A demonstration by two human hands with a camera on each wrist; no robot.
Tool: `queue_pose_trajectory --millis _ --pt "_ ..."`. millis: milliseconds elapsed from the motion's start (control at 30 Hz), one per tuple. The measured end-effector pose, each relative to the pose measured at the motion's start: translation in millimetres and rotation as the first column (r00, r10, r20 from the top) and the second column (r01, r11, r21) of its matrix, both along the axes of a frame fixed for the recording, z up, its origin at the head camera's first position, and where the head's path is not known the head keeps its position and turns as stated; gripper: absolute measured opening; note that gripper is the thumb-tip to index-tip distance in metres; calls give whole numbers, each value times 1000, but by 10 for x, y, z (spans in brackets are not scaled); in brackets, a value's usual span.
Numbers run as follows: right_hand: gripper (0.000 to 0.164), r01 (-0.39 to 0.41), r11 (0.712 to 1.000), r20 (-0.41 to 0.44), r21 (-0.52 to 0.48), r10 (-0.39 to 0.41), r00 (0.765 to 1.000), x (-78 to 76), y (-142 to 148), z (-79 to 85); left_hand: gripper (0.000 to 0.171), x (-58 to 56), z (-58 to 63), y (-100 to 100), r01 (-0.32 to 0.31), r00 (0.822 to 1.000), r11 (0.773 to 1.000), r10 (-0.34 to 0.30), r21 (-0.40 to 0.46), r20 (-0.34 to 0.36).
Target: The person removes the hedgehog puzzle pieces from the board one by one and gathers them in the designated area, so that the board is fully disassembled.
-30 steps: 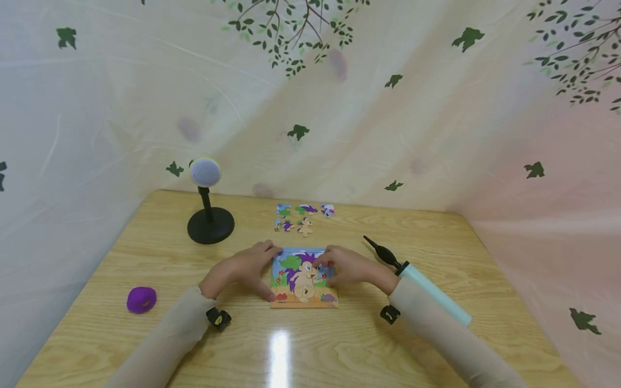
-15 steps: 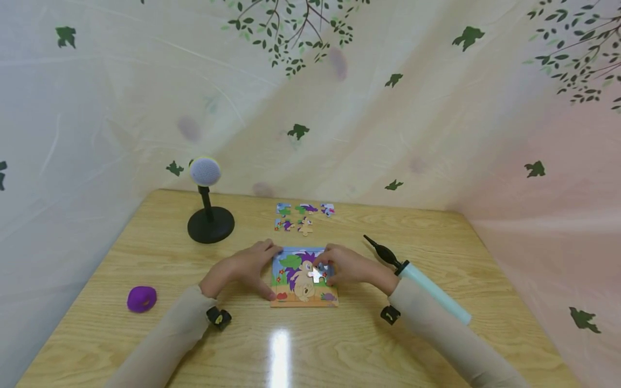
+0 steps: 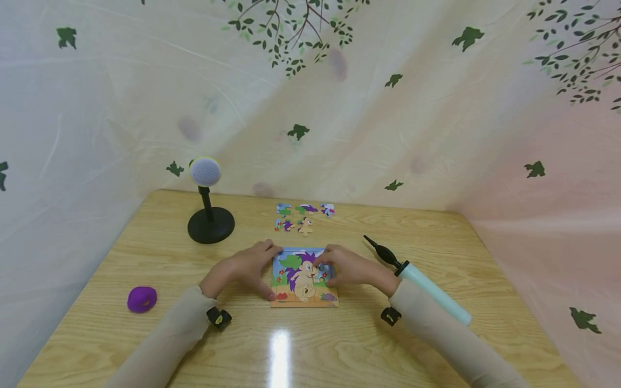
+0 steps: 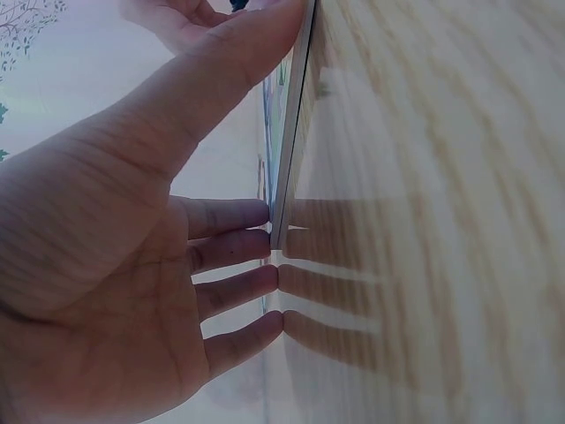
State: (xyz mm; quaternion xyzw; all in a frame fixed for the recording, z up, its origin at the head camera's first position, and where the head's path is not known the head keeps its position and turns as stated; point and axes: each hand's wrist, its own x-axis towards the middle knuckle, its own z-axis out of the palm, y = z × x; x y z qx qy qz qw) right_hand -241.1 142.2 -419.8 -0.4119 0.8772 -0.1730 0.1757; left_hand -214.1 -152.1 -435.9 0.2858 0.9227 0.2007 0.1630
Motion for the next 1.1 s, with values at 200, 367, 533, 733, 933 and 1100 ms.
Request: queue_pose_trajectory --millis 200,367,533,733,933,1100 --pt "46 0 1000 -11 -3 0 1000 9 1 -2 113 0 -1 9 -2 1000 1000 2 2 4" --pt "46 5 1000 -9 -5 -5 1000 17 1 -7 113 7 12 12 -15 1000 1000 15 -5 16" --pt "47 22 1000 -11 -10 -23 1000 7 16 -20 114 7 11 10 -11 1000 1000 11 -9 15" --pt "48 44 999 -44 -13 -45 998 -36 45 -17 114 -9 -10 10 -5 1000 1000 5 -14 15" --pt "47 81 996 -29 -37 -82 996 -112 89 68 114 -16 -16 16 -18 999 1000 19 -22 27" --pt "46 125 990 3 -72 -125 992 -267 116 126 113 -9 -8 13 -14 999 1000 15 -9 30"
